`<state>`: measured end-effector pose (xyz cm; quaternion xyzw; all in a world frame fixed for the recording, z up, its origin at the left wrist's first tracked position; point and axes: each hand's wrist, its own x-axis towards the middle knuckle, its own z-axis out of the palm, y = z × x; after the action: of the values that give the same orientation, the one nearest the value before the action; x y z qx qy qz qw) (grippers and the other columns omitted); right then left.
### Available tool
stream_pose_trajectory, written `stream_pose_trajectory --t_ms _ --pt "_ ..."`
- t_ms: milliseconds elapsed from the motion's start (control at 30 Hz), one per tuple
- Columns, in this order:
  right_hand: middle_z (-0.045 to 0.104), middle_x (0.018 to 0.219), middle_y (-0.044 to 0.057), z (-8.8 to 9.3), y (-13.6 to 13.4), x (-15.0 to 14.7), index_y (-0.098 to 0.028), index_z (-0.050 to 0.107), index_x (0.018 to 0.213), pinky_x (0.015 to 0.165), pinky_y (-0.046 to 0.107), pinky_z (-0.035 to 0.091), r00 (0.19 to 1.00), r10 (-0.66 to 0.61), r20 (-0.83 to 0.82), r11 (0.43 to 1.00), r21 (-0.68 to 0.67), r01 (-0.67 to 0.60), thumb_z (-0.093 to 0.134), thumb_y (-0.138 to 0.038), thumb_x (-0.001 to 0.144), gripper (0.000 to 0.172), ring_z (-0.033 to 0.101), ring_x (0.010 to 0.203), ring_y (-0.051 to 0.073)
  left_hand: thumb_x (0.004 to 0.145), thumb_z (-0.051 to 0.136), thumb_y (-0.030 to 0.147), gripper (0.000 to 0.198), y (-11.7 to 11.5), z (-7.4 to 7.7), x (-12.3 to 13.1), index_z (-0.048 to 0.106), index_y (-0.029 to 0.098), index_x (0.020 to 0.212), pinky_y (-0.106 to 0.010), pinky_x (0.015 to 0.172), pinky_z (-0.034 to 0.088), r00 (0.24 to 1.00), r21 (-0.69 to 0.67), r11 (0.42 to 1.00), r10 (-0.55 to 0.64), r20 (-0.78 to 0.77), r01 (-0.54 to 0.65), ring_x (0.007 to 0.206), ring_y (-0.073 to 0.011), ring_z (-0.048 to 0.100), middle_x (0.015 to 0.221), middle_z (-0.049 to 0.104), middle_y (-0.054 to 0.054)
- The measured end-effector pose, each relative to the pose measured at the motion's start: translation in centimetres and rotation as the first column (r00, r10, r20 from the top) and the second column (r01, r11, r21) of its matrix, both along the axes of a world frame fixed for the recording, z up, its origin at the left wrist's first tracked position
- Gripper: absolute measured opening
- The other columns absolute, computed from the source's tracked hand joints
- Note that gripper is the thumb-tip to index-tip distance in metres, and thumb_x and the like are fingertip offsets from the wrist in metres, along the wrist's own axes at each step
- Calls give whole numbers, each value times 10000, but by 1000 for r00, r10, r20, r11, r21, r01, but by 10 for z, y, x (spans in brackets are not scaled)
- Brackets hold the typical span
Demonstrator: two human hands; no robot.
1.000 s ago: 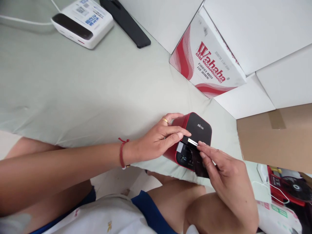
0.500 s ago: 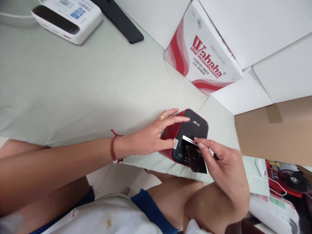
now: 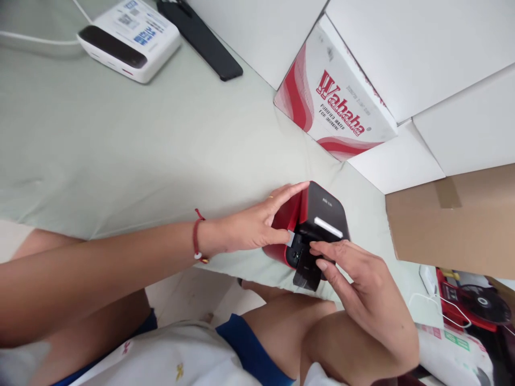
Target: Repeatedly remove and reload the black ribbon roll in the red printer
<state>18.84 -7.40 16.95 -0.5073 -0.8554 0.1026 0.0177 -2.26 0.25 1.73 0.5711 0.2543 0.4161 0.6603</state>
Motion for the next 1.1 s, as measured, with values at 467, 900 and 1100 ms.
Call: stream_pose_trajectory --t_ms 467,900,1100 --pt "829 1271 53 -61 58 14 -293 785 1340 1009 454 598 910 -393 132 910 -87 406 575 -412 1003 415 799 1115 286 774 764 204 824 -2 3 2 515 264 1558 -582 1345 363 999 27 1000 15 -48 -14 1557 -336 485 1644 503 -149" --pt "740 765 7 -51 44 29 -236 826 1225 622 295 538 876 -473 -97 877 -147 458 753 -467 914 394 633 635 162 775 756 266 722 -6 3 8 534 249 1462 -586 1308 398 995 -4 999 53 -79 -53 1490 -337 522 1576 525 -152" --pt "816 965 31 -27 1 103 -304 834 1192 748 322 625 676 -528 -513 818 -95 567 917 -387 804 405 737 812 202 790 746 270 752 -8 3 7 507 220 1502 -564 1304 405 994 -27 998 52 -95 -55 1479 -330 518 1576 515 -160"
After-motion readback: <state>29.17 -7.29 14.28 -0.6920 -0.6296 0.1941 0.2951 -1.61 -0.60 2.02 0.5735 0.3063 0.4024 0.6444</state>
